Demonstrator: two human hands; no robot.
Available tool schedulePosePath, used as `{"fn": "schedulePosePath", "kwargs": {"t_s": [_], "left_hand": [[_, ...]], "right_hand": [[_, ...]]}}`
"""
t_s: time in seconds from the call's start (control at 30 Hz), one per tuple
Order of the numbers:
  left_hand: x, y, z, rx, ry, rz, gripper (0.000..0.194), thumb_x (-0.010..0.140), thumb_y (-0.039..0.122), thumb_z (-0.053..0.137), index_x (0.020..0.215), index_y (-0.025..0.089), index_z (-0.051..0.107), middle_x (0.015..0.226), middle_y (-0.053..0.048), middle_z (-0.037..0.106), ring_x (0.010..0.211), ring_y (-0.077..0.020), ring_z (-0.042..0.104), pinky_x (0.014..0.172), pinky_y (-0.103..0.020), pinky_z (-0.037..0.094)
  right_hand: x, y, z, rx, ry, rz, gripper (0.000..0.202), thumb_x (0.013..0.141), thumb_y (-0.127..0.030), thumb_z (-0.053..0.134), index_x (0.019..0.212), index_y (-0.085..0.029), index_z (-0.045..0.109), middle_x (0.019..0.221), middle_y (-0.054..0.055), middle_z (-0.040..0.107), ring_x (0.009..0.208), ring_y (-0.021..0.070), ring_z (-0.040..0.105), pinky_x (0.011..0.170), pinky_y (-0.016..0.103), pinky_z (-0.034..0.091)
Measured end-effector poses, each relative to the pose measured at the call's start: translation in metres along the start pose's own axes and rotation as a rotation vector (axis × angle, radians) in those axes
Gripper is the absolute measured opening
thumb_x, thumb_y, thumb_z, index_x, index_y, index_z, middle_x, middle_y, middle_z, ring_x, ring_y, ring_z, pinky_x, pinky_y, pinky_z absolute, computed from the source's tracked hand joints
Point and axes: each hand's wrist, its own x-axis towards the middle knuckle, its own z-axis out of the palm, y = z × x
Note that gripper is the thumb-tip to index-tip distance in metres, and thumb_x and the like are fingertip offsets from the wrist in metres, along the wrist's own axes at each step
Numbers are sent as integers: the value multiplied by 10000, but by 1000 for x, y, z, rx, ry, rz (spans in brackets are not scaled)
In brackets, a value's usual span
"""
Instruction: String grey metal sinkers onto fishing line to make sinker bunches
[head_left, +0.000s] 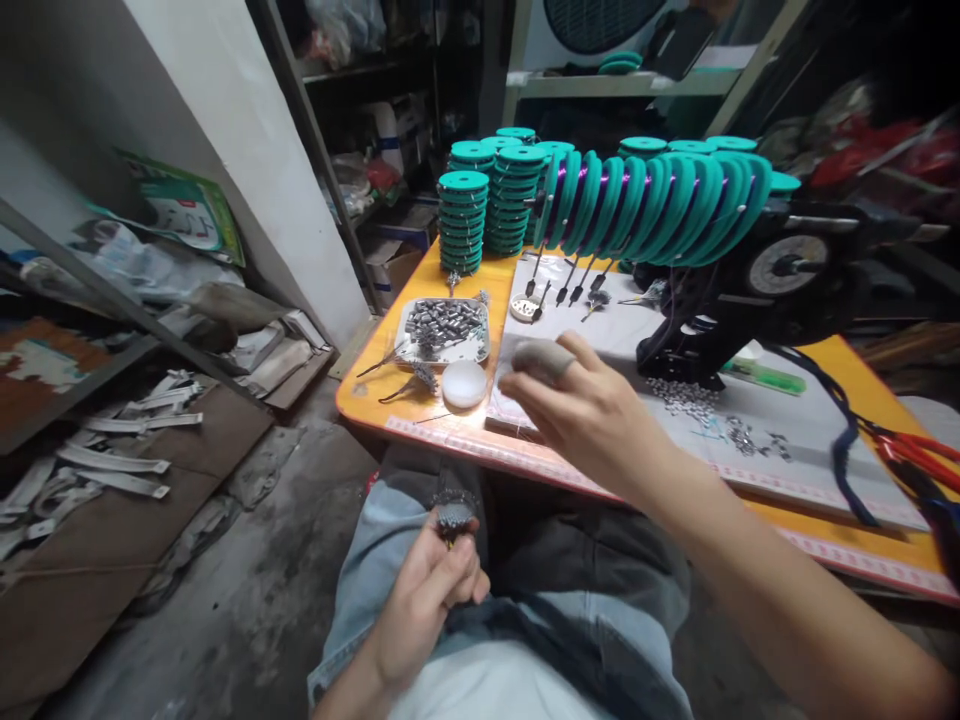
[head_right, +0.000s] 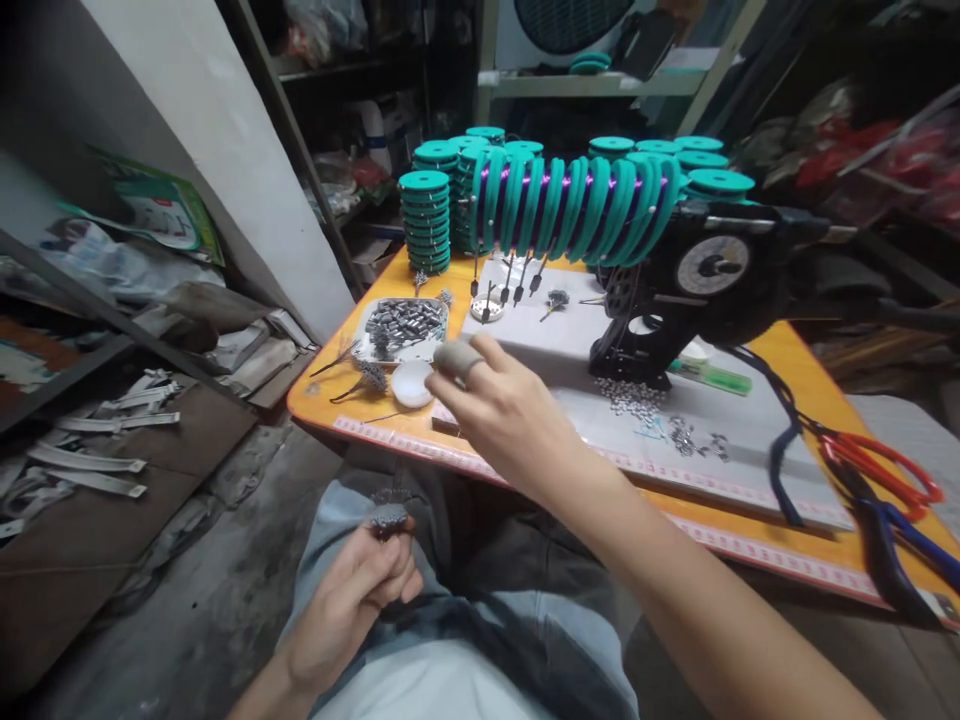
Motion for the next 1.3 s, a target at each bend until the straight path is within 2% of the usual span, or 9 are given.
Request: {"fn": "schedulePosePath", "kwargs": {"t_s": [0.1,0.23,0.4,0.57,0.7,0.87,1.0,1.13,1.3], "left_hand": [[-1,-2,0,-7,5,14,341,923,498,643,991,169,582,643,91,306,537,-74,224,637,-280,391],[1,-3,0,-10,98,36,409,868,555,690,970,175,579,639,86,389,524,-70,294,650,-294,413],[3,3,-4,89,72,113,328,905,515,657,894,190,611,667,13,596,674,-161,567,806,-364,468],[2,15,-8,308,100,230,276,966,395,609,846,168,712,948,-78,734,1015,-227,636,971,-347,409],[9,20,2,156,66,315,198,977,369,602,914,190,663,714,-9,695,793,-187,660,963,-392,432],[16,23,27,-80,-10,259,211,941,391,658,948,183,620,546,85,459,505,-86,417,710,-320,472],[14,23,35,-99,-13,219,246,916,406,687,920,171,616,547,97,365,504,-79,308,624,-279,423],[10,20,30,-74,15,214,249,927,409,669,928,165,623,551,97,334,509,-83,284,612,-277,399],[5,19,21,-71,69,203,280,907,437,689,928,167,621,546,98,338,511,-84,277,609,-277,384]], "right_hand": [[22,14,12,-167,-92,-58,240,971,-44,494,888,-132,701,958,131,643,875,258,512,775,385,499],[38,13,29,-173,-196,-121,209,950,-66,577,788,-158,673,925,92,638,898,255,521,730,369,474],[38,10,40,-116,-213,-129,173,919,-90,640,768,-166,678,919,81,658,916,259,521,727,365,471],[23,12,20,-16,-135,76,191,989,-113,538,911,-158,706,958,112,679,835,233,549,768,375,495],[2,-7,-10,441,-51,367,77,975,-156,611,946,-183,676,877,45,688,724,161,583,632,273,469],[-21,-37,-27,664,-13,506,102,969,-114,605,953,-201,654,831,8,673,690,125,602,589,232,461],[-18,-29,-15,331,80,346,143,1000,-115,539,976,-166,672,960,95,663,840,202,608,677,302,510],[8,-1,7,-108,-92,36,243,957,-5,481,922,-117,694,996,158,650,886,261,543,777,388,518],[38,7,32,-125,-231,-130,227,931,-32,571,769,-156,672,918,100,625,868,236,508,729,358,482]]}}
